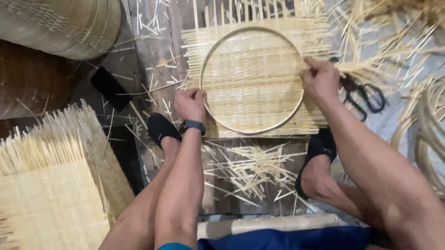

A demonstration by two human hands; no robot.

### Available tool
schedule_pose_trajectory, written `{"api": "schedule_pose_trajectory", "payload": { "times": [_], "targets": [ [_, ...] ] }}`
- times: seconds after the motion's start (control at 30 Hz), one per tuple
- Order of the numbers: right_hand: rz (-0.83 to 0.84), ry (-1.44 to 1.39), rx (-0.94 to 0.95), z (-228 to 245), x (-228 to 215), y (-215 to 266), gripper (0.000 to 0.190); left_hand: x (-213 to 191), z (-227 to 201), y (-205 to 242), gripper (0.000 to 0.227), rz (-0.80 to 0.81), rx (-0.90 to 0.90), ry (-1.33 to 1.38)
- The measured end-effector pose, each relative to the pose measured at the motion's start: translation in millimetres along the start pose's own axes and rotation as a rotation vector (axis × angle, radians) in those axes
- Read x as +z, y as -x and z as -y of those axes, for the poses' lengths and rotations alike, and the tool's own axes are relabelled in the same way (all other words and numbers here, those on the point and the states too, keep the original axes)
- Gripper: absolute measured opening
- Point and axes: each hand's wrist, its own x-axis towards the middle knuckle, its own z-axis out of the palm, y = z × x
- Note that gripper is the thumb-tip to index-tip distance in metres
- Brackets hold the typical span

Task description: Trim and assemble components for a woven bamboo basket base.

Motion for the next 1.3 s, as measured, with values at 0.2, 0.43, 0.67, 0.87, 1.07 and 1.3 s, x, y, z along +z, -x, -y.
{"api": "schedule_pose_trajectory", "payload": {
  "times": [0.2, 0.43, 0.67, 0.87, 1.07, 1.3],
  "targets": [
    [-0.044, 0.066, 0.019, 12, -1, 7, 0.029, -27, -34, -20, 0.018, 0.232, -0.153, 0.048],
    [-0.061, 0.063, 0.002, 15, -7, 8, 0.020, -45, -61, -36, 0.015, 0.420, -0.423, -0.065],
    [-0.102, 0.089, 0.065, 9, -3, 6, 0.022, -28, -31, -41, 0.022, 0.497, -0.619, 0.338],
    [-0.068, 0.144, -0.021, -7, 0, -3, 0.023, -22, -25, -48, 0.019, 0.538, -0.550, 0.304],
    [-0.012, 0.105, 0.052, -6, -4, -2, 0.025, -25, -24, -45, 0.013, 0.579, -0.548, 0.247],
    [0.076, 0.047, 0.131, -10, -10, -7, 0.024, -10, 5, -40, 0.019, 0.561, -0.647, 0.425]
  ]
}}
